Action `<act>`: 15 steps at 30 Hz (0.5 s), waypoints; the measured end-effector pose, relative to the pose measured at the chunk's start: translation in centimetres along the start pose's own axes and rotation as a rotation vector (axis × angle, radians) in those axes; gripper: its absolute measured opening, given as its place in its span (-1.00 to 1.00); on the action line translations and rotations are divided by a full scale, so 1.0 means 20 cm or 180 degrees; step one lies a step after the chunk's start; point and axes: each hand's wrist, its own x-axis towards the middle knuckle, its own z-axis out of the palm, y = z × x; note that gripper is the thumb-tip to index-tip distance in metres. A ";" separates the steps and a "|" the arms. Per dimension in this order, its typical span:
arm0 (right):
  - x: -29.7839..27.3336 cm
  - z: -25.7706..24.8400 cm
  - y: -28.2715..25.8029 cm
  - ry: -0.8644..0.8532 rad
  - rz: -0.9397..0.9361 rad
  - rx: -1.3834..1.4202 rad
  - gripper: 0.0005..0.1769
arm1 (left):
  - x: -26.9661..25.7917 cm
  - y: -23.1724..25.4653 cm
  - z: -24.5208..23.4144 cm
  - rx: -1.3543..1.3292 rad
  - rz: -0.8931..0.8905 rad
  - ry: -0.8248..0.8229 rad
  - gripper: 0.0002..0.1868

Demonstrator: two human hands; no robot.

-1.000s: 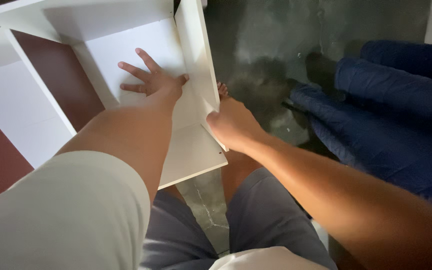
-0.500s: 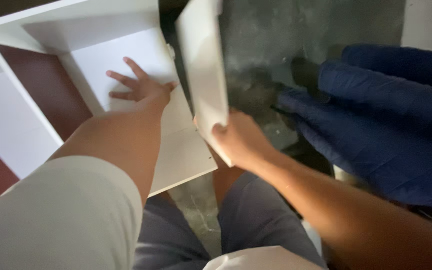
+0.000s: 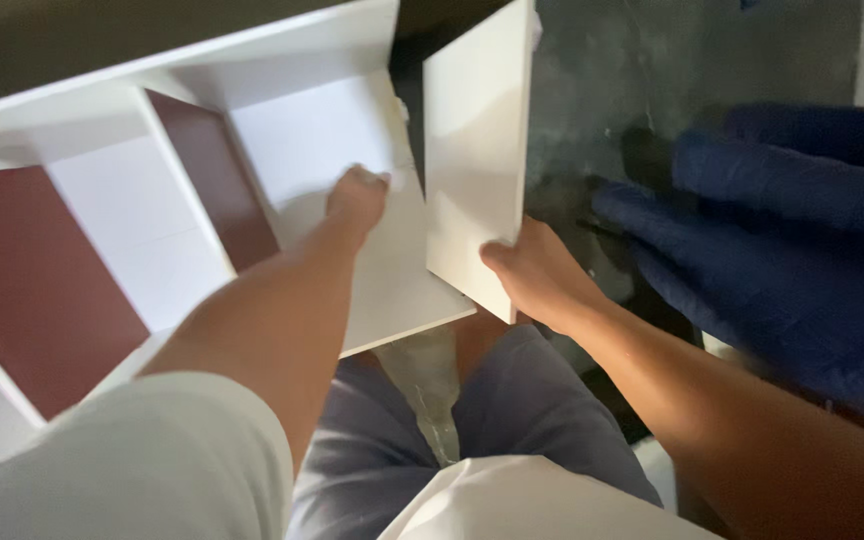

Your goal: The person assembles a white modular shelf by inserting and adjusting white divider panels into the frame. They repeatedly fit, remove, and reposition the panels to align them within the compartments.

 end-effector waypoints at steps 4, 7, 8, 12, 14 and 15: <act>-0.08 0.02 -0.04 -0.0037 0.0153 0.0007 -0.53 | -0.25 0.10 -0.09 -0.1044 -0.0328 -0.0803 -0.37; -0.15 0.02 -0.07 0.0078 -0.0239 0.0306 -0.49 | -0.43 0.23 -0.20 -0.1449 -0.0249 -0.1174 -0.42; -0.17 0.03 -0.08 0.0100 -0.0348 0.0294 -0.49 | -0.48 0.26 -0.24 -0.1511 -0.0315 -0.1240 -0.41; -0.27 0.02 -0.18 -0.0025 -0.0239 0.0187 -0.55 | -0.61 0.35 -0.43 -0.1733 -0.0441 -0.1421 -0.44; -0.32 0.01 -0.20 -0.0078 0.0053 0.0485 -0.56 | -0.66 0.36 -0.52 -0.1950 -0.0454 -0.1396 -0.44; -0.35 0.00 -0.22 -0.0106 0.0197 0.0638 -0.57 | -0.68 0.36 -0.56 -0.2055 -0.0457 -0.1386 -0.44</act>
